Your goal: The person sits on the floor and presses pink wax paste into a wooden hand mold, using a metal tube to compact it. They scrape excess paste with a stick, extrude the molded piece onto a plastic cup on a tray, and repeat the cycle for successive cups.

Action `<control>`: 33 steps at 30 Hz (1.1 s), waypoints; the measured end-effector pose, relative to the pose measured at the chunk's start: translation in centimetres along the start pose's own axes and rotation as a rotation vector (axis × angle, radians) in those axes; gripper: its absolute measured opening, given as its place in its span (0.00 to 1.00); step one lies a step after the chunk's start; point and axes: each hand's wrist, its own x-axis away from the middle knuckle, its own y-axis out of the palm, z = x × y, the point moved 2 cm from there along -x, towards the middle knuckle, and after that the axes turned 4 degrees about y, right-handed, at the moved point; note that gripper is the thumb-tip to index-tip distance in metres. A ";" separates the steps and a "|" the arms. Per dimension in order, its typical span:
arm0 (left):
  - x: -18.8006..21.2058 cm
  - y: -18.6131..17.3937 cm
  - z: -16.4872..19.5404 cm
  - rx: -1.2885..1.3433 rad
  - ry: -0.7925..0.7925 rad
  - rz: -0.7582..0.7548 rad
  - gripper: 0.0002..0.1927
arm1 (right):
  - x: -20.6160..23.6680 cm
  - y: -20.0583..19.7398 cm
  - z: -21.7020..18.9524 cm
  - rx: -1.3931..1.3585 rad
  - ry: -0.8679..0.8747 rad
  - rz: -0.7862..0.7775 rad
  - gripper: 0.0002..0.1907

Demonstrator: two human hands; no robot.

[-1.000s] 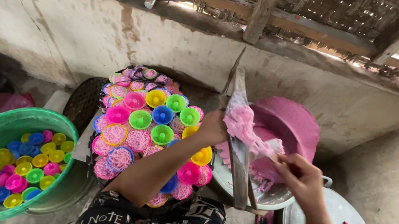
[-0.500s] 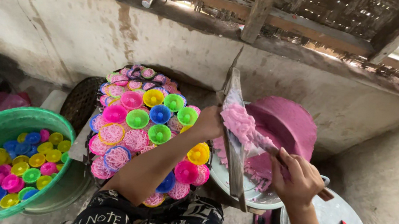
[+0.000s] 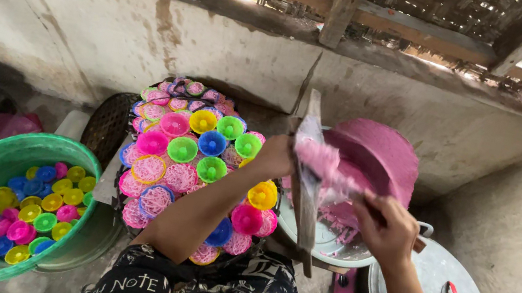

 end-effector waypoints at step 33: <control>12.6 -14.8 6.5 0.236 0.219 -0.179 0.27 | -0.4 4.6 -6.7 -1.495 0.446 -0.481 0.39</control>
